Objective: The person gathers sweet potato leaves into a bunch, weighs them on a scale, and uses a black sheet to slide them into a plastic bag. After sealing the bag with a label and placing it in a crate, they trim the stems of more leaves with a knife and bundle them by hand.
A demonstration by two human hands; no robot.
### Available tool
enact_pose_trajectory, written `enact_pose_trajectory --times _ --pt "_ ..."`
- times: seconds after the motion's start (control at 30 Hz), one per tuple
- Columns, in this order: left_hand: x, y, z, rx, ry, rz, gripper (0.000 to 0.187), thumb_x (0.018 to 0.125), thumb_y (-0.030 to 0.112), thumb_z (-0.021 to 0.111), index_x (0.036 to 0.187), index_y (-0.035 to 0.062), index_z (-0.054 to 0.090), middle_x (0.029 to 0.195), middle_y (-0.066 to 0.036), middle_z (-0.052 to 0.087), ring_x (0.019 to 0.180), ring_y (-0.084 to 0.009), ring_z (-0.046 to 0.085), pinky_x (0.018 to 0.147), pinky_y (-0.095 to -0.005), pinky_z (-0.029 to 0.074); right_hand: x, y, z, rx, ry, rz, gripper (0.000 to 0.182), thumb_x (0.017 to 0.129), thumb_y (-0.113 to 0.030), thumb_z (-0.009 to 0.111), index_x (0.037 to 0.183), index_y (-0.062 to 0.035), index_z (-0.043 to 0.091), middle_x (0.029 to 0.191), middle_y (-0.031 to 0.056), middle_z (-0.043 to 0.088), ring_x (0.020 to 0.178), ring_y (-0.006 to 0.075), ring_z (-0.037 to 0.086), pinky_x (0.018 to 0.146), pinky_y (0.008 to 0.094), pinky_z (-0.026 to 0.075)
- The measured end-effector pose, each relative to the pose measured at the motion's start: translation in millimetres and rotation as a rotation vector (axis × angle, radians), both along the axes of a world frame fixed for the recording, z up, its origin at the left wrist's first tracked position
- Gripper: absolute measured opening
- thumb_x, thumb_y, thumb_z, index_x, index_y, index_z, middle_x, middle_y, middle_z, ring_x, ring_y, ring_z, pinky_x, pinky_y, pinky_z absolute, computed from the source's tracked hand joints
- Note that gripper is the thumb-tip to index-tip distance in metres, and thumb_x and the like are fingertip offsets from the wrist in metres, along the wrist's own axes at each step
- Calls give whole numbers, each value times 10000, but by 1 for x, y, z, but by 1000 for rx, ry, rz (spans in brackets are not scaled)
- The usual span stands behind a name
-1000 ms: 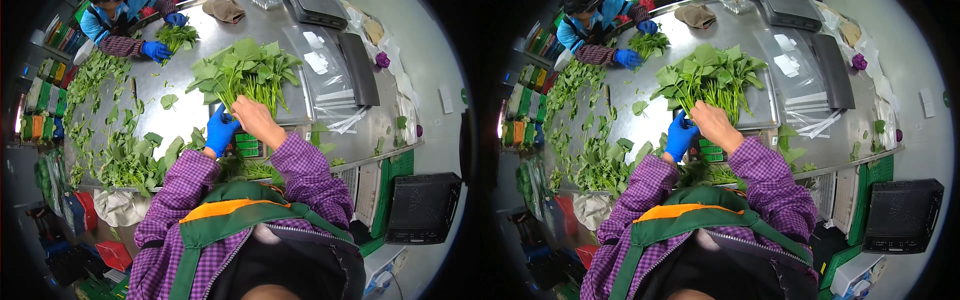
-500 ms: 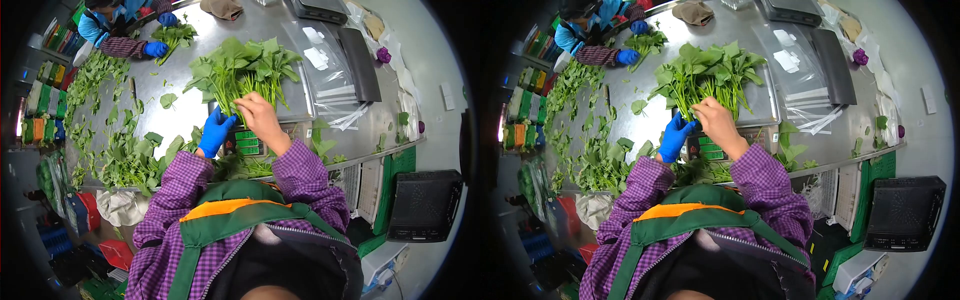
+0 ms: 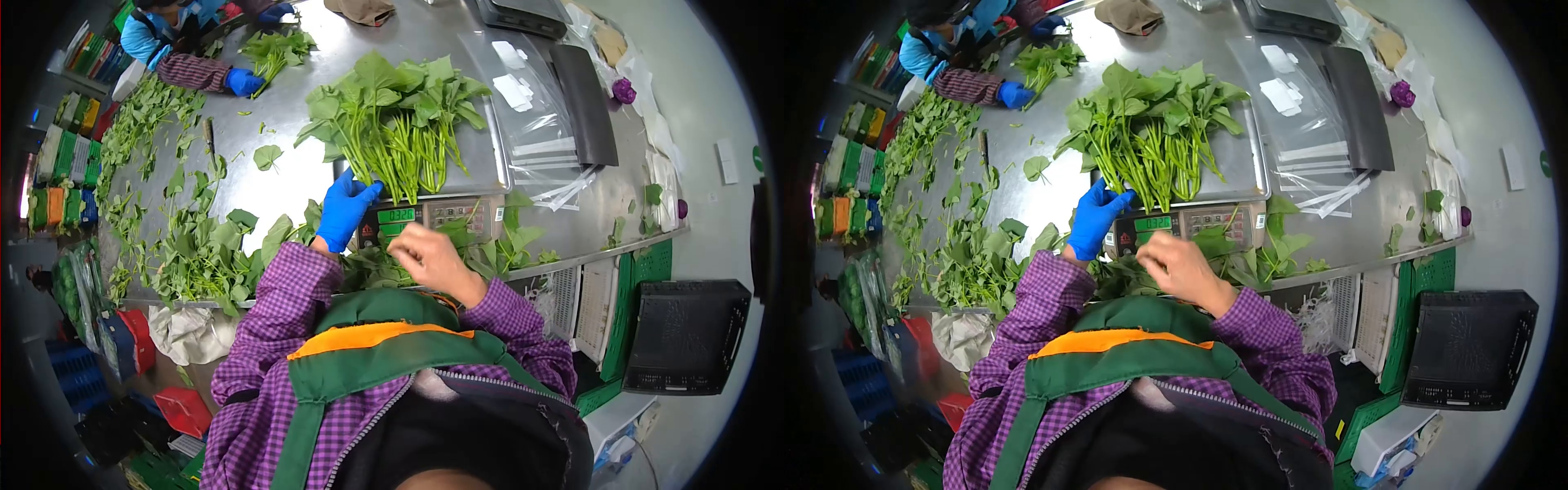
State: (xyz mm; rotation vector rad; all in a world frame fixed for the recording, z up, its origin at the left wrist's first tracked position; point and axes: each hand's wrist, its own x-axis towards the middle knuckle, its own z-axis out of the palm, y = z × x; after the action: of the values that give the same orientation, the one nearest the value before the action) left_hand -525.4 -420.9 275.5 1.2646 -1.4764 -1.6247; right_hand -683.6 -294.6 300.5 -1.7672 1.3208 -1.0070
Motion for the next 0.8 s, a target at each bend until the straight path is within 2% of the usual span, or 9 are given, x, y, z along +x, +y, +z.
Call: enact_pose_trajectory --times 0.07,0.1,0.13,0.2,0.27,0.4,0.63,0.73,0.8 --pt "0 2 2 46 14 1 462 870 108 650 1295 32 485 907 -24 639 778 -101 589 704 -255 478 0 10 -5 18 138 59 153 799 -94 649 940 -36 640 849 114 604 755 280 625 638 373 490" --pt "2 2 0 52 25 -28 584 870 115 649 1389 40 393 1060 -72 622 862 -133 600 770 -276 496 -3 10 -4 19 134 53 153 799 -94 649 940 -36 640 849 114 604 755 280 625 638 373 490" --pt "3 3 -2 52 21 -35 584 870 115 649 1389 40 393 1060 -72 622 862 -133 600 770 -276 496 -7 9 -2 44 126 -20 162 800 -96 652 952 -40 638 864 115 611 765 285 630 646 379 496" --pt "6 7 -5 -56 42 -23 703 842 137 676 1444 78 318 1198 -193 580 981 -206 630 828 -293 511 -14 -3 2 66 119 -96 171 802 -98 656 964 -44 636 880 116 619 775 290 635 654 384 502" --pt "7 17 4 -68 -54 -22 728 839 144 680 1454 81 295 1249 -210 548 1014 -219 623 836 -304 514 -19 -23 3 39 150 -434 159 801 -96 665 945 -46 621 865 111 613 743 302 631 642 384 507" --pt "14 24 21 -141 -202 -65 776 841 136 688 1472 60 242 1350 -190 483 1080 -236 595 886 -342 496 -15 -49 -21 -137 209 -554 135 800 -81 665 911 -45 597 838 111 599 707 308 624 614 387 504" --pt "45 40 -1 -143 -90 -25 535 860 48 632 1362 26 447 1233 -127 588 924 -128 626 792 -255 503 -21 -50 -39 -176 85 -472 81 808 -61 643 855 -38 581 795 115 599 662 308 610 579 388 487" --pt "51 47 -10 -119 -78 -21 484 866 30 619 1331 20 488 1196 -91 612 912 -115 623 809 -255 494 -31 -46 -30 2 -62 -469 68 815 -63 637 846 -32 585 773 121 604 618 297 605 572 377 479" --pt "49 49 -10 -110 -52 -28 475 865 22 618 1324 20 497 1178 -74 619 924 -115 620 825 -260 491 -43 -53 -18 -57 18 -702 79 818 -68 637 854 -23 583 788 126 619 609 294 610 572 367 476"
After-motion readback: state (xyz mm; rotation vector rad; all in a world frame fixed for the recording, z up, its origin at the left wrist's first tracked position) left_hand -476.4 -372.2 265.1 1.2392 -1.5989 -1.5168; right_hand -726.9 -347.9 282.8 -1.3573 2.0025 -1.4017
